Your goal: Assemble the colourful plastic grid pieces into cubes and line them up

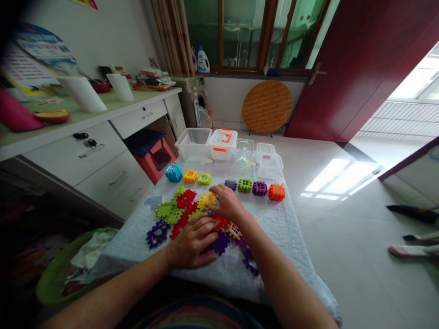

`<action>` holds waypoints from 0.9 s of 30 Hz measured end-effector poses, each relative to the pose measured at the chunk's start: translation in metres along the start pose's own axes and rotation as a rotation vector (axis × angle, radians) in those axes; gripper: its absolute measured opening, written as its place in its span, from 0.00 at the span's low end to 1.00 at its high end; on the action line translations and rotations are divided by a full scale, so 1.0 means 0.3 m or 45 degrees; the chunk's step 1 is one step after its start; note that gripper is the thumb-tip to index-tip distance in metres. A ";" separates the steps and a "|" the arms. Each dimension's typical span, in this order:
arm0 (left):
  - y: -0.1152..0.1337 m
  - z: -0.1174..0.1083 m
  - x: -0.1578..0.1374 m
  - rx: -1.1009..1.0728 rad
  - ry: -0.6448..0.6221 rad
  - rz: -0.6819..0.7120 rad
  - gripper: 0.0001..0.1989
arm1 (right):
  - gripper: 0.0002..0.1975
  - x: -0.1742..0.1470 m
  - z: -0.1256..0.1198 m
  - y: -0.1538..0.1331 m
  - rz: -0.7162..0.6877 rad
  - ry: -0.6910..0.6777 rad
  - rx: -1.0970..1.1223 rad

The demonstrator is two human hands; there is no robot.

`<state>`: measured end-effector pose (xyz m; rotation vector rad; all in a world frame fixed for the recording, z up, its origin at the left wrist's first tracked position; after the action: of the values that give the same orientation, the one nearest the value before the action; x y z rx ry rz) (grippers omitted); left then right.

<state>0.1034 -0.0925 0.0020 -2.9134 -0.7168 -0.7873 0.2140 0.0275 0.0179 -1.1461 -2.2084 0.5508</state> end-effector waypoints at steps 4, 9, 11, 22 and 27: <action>-0.033 -0.073 -0.010 0.041 0.109 -0.043 0.12 | 0.24 0.038 0.060 0.012 0.040 -0.146 -0.131; -0.166 -0.146 -0.020 0.043 0.183 -0.399 0.11 | 0.29 0.039 0.081 0.024 0.045 -0.249 -0.212; -0.233 -0.144 -0.024 -0.025 0.127 -0.555 0.16 | 0.30 0.039 0.083 0.030 0.077 -0.295 -0.244; -0.352 -0.071 -0.015 -0.333 -0.156 -0.672 0.39 | 0.29 0.008 0.051 -0.027 0.025 -0.300 -0.150; -0.342 -0.072 -0.012 -0.457 -0.253 -0.733 0.36 | 0.28 -0.021 0.042 -0.053 -0.047 -0.292 -0.136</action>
<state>0.0449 -0.0059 0.0108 -3.1542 -1.6393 -0.7201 0.1992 0.0123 0.0160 -1.1416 -2.4761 0.5797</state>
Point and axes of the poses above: each hand's wrist, its own x-axis towards the middle knuckle, its own z-axis out of the palm, y = z × x, the point moved 5 cm from there along x, towards the middle knuckle, and after that the axes turned 8 degrees about z, right-handed, at the moved point
